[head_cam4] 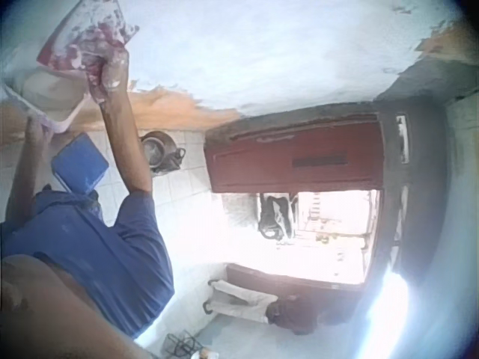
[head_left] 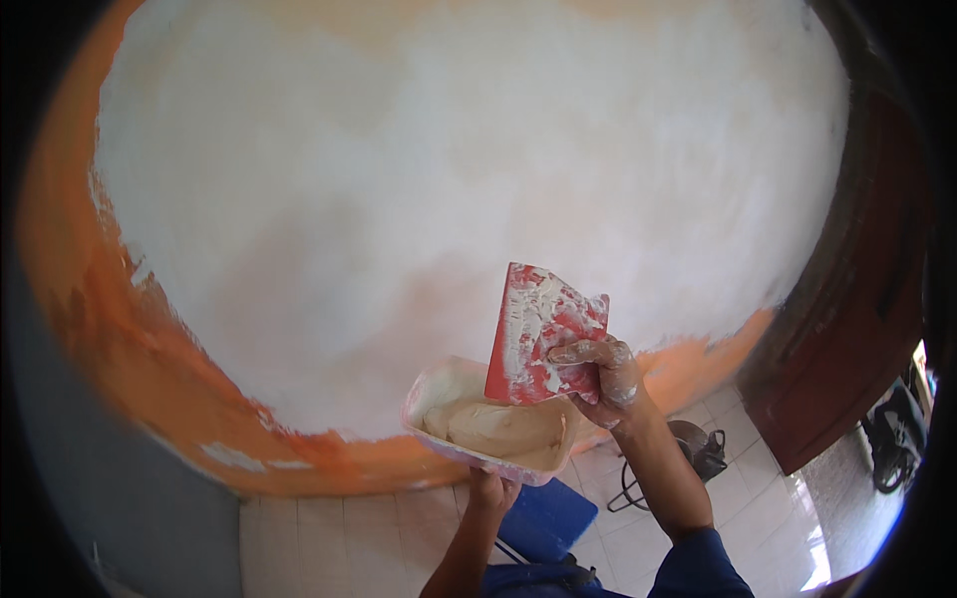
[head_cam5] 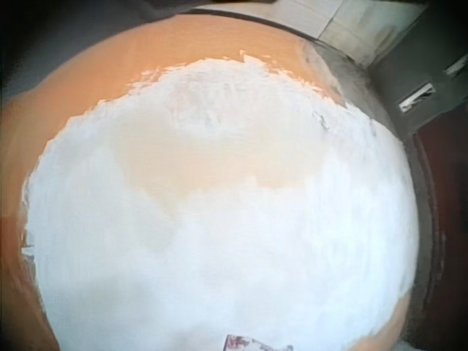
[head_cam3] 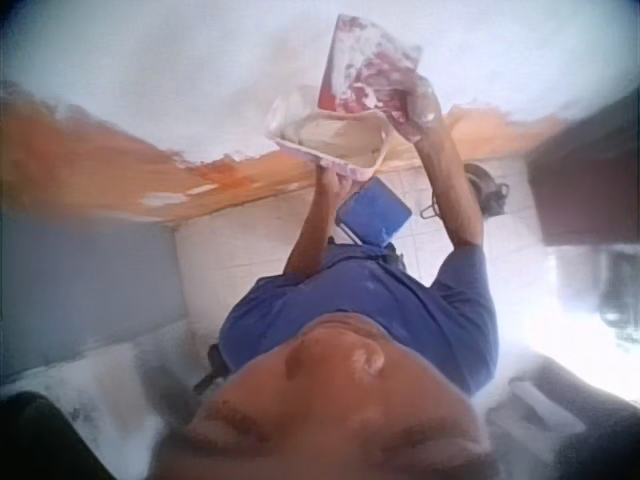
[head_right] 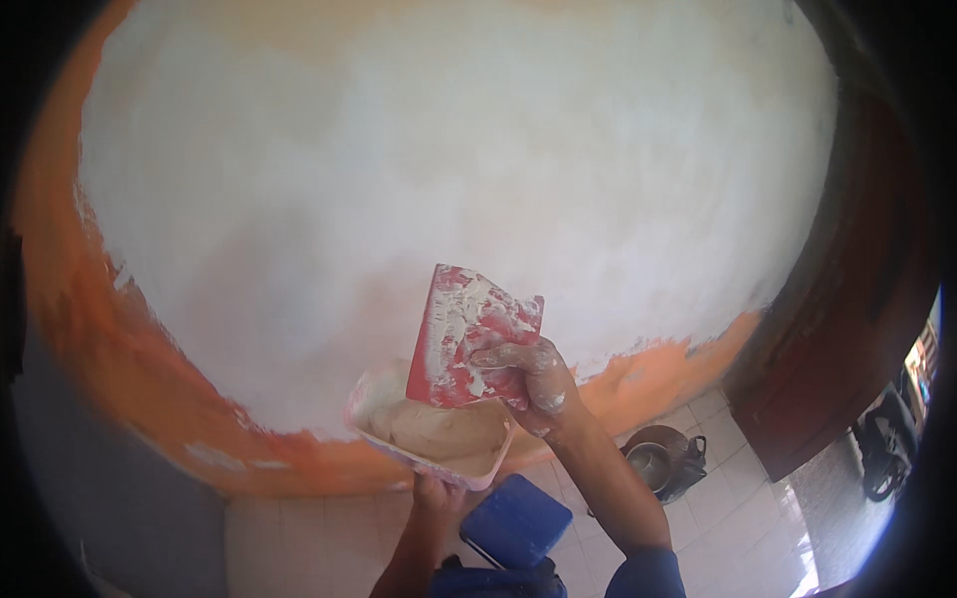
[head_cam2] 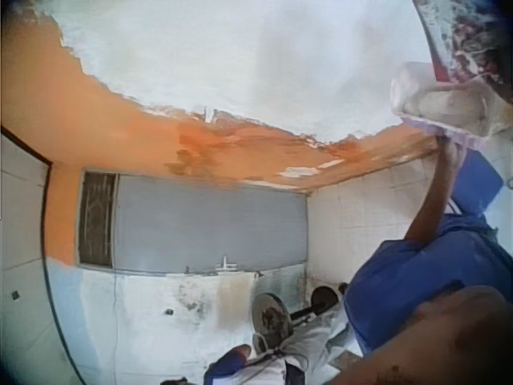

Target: The person applies a white plaster or putty to a section of wall using a red handheld spreader, dipping the tool into a small pink container to scoop more material before smoothing it over the surface.

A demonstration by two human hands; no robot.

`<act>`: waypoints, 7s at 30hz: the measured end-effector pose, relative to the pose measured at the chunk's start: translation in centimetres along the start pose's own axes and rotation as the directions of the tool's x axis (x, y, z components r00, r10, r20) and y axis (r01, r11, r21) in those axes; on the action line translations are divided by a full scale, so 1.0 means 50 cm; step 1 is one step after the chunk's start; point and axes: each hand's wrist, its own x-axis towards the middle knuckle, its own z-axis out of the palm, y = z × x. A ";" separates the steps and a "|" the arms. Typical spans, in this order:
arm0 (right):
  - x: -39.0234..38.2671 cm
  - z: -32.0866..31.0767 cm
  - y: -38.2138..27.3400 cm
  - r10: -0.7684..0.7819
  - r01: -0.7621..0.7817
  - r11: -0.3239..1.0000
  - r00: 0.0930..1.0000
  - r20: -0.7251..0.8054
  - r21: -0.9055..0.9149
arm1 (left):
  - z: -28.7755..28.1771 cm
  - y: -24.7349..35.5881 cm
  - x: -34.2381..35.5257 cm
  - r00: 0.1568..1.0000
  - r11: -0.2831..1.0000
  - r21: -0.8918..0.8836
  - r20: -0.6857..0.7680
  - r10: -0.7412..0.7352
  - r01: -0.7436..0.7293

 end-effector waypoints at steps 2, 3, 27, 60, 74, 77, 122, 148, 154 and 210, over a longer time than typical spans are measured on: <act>-0.021 -0.024 -0.018 -0.020 0.008 0.993 0.995 -0.099 -0.116 | -0.020 -0.042 -0.035 0.995 0.991 -0.085 0.022 -0.101 0.102; -0.033 -0.038 -0.022 -0.021 -0.003 0.987 0.989 -0.148 -0.162 | 0.003 -0.053 -0.053 0.995 0.990 -0.098 0.007 -0.100 0.100; -0.268 -0.208 -0.056 0.170 -0.120 0.455 0.984 -0.046 -0.882 | 0.178 -0.189 -0.151 0.801 0.948 0.261 -0.598 0.012 0.181; -0.322 -0.152 0.083 0.195 0.194 0.122 0.957 0.215 -0.973 | 0.141 -0.116 -0.183 0.955 0.784 -0.616 -0.270 -0.125 -0.071; -0.329 -0.159 0.101 0.213 -0.287 0.245 0.948 -0.238 -0.926 | 0.106 -0.130 -0.200 0.835 0.938 -0.172 -0.427 -0.347 0.302; -0.342 -0.153 0.107 0.220 -0.350 0.227 0.927 -0.302 -0.909 | 0.100 -0.139 -0.201 0.925 0.923 -0.346 -0.268 -0.271 0.171; -0.301 -0.150 0.104 0.327 -0.158 0.149 0.939 -0.102 -0.976 | 0.077 -0.162 -0.236 0.897 0.963 -0.240 -0.387 -0.213 0.125; -0.325 -0.154 0.144 0.171 -0.148 0.254 0.980 -0.106 -0.956 | 0.094 -0.172 -0.235 0.774 0.973 -0.054 -0.596 -0.212 0.224; -0.313 -0.154 0.140 0.247 -0.224 0.309 0.957 -0.149 -0.924 | 0.060 -0.170 -0.256 0.839 0.954 -0.249 -0.473 -0.269 0.165; -0.346 -0.184 0.073 0.392 -0.564 0.777 0.781 -0.486 -0.279 | 0.100 -0.147 -0.229 0.822 0.868 -0.444 -0.392 -0.413 0.224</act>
